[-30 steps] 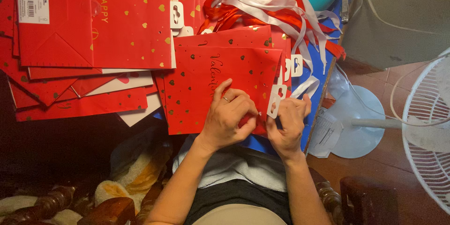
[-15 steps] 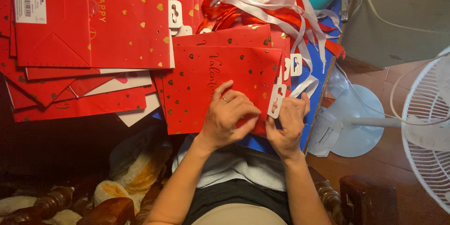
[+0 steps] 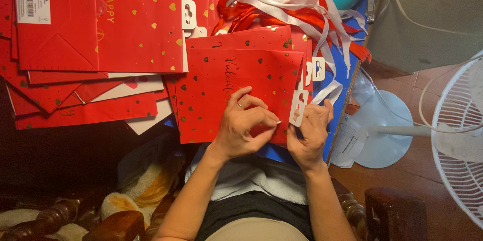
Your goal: The person assembles red Valentine's Day gift bags by threading white ribbons through the bag handles and tying them. They handle multiple bags one at a time, folding and securing the ribbons, then placing the finished bags into a pile.
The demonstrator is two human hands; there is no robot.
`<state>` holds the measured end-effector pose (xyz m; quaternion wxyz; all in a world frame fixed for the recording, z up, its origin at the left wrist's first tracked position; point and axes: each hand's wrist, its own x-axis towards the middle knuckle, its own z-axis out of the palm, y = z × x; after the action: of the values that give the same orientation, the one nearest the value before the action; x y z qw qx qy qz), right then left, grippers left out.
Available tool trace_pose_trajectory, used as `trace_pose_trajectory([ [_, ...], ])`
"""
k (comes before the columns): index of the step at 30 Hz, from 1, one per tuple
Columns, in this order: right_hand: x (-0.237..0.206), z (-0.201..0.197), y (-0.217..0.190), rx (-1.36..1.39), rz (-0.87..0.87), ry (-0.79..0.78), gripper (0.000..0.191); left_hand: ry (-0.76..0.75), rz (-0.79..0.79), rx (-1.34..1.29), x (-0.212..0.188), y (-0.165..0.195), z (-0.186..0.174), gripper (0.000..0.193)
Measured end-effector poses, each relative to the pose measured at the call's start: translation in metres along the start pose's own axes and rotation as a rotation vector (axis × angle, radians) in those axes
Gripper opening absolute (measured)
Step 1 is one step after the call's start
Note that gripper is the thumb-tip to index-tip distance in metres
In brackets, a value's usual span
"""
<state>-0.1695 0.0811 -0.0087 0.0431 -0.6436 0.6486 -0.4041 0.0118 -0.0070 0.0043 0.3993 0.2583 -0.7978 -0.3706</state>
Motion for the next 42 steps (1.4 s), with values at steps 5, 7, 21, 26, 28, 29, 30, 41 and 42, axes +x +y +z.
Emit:
trace_pose_trajectory([
  [5,0.0,0.0,0.0,0.014,-0.011,0.02,0.026,-0.004,0.0,0.027,0.001,0.0,0.001,0.015],
  [7,-0.001,0.001,0.001,0.019,-0.008,0.029,0.024,0.003,0.006,0.069,0.002,0.002,0.001,0.014],
  [21,0.048,-0.033,0.009,-0.137,0.003,0.243,0.013,0.044,-0.019,0.217,0.007,0.002,0.014,0.033],
  [26,0.138,-0.047,0.008,0.151,-0.09,0.373,0.006,0.072,0.017,0.136,0.002,-0.004,0.015,0.025],
  [28,0.176,-0.037,0.001,0.457,-0.048,0.352,0.009,0.082,0.026,0.121,0.002,-0.005,0.016,0.023],
  [29,0.19,-0.032,-0.004,0.501,-0.063,0.269,0.011,0.083,0.025,0.116,0.002,-0.004,0.016,0.023],
  [30,0.201,-0.028,-0.008,0.546,-0.078,0.186,0.014,0.085,0.022,0.112,0.002,-0.004,0.016,0.022],
  [41,0.118,-0.034,0.012,0.127,-0.113,-0.098,0.05,0.114,-0.044,-0.033,-0.006,-0.01,0.019,0.021],
  [42,0.107,-0.036,0.015,0.081,-0.092,-0.096,0.057,0.118,-0.06,-0.057,-0.006,-0.007,0.016,0.021],
])
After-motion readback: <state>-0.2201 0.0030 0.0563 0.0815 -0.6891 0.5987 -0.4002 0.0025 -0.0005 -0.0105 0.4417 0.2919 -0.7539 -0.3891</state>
